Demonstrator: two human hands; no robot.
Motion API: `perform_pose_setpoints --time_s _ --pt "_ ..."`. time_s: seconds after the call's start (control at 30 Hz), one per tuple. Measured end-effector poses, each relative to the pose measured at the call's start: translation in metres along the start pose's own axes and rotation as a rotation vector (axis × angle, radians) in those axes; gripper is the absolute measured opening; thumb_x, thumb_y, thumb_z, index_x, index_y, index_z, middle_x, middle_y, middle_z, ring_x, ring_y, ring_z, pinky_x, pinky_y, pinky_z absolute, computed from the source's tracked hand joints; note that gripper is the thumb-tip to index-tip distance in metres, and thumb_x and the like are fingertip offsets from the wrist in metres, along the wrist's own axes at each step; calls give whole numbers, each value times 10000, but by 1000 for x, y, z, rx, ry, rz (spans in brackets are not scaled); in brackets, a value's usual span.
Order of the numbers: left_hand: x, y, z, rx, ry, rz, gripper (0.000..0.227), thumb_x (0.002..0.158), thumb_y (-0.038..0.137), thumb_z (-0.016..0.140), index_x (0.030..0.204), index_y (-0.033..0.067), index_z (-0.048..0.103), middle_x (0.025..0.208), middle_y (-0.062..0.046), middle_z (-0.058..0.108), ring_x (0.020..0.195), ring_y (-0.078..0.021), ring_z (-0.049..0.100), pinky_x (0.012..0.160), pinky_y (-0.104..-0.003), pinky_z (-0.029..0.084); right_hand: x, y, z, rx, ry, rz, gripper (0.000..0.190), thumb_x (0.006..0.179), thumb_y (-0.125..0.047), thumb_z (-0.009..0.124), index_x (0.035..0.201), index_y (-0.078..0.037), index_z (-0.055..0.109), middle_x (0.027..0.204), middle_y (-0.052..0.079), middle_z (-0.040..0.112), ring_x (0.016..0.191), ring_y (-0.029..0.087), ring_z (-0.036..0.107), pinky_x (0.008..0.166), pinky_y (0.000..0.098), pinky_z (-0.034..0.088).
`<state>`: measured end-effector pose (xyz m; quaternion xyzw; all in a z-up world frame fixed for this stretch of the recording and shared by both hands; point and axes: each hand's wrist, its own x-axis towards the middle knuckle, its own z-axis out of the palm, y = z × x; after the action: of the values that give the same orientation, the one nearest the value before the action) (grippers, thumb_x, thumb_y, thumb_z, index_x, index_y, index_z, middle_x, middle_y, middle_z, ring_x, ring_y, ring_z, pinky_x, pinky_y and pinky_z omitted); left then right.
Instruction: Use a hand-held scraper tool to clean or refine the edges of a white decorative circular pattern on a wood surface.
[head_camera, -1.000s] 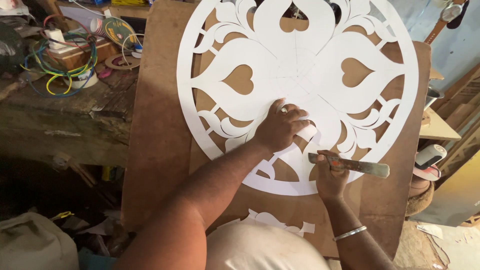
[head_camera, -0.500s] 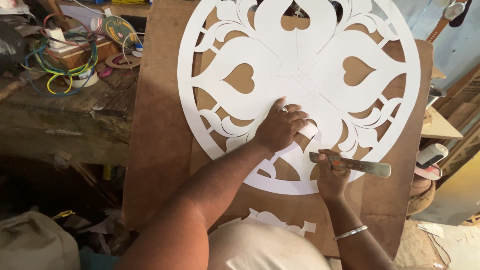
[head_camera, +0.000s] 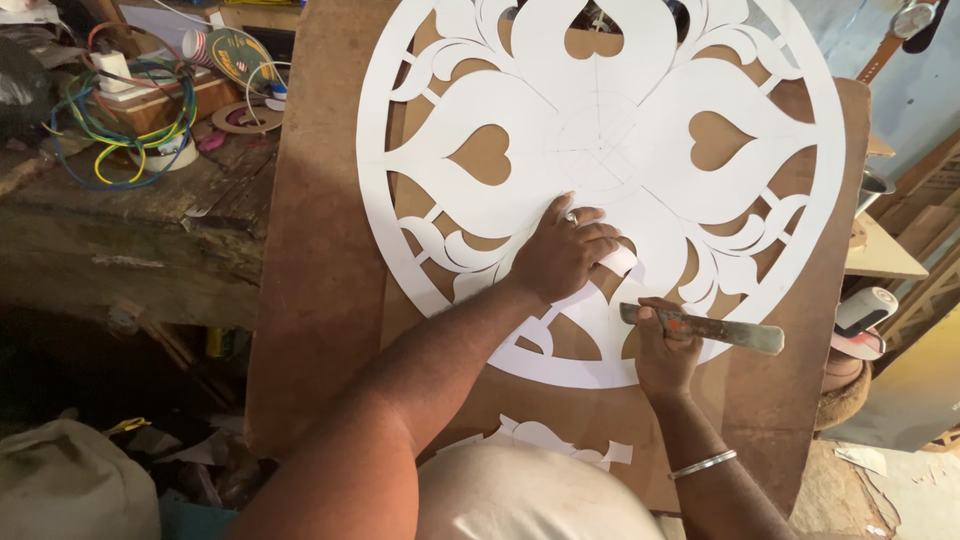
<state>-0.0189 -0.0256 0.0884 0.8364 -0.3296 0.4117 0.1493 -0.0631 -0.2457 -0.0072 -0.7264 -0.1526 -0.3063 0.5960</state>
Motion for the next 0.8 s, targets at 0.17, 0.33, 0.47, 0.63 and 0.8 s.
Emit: perform_pose_setpoints --time_s 0.17,0.33,0.47,0.63,0.8 --pt "2 1 -3 -25 -26 -1 209 898 245 684 1063 150 771 1256 23 714 1315 -230 559 1210 -593 281 0 -10 0 -46 -5 -5 178 1022 -173 665 1088 -14 711 950 21 699 885 95 626 823 269 509" --pt "0 -1 1 -13 -20 0 198 928 199 658 1083 157 772 1250 38 721 1326 -217 566 1222 -598 279 1 -13 -1 -141 -17 -26 195 1026 -190 650 1063 -14 725 899 33 700 837 108 625 780 284 519" --pt "-3 2 -4 -9 -1 22 200 953 138 626 1079 177 776 1194 40 732 1288 -215 582 1203 -601 300 1 -13 0 -109 -19 -47 186 1028 -179 653 1066 -9 719 930 34 706 866 105 633 803 280 523" --pt "-6 1 -9 -69 171 64 162 923 117 643 1059 112 731 1105 -29 728 1157 -230 647 1114 -529 430 -1 -13 1 -65 -18 -23 168 1025 -152 641 1071 -6 709 960 30 712 890 94 644 818 271 528" --pt "-21 3 -27 -155 176 119 223 895 64 634 1108 111 683 1083 -36 730 1068 -242 681 1087 -523 453 0 -10 -1 5 -4 32 146 1016 -127 651 1073 -7 712 950 32 708 876 93 631 801 272 513"
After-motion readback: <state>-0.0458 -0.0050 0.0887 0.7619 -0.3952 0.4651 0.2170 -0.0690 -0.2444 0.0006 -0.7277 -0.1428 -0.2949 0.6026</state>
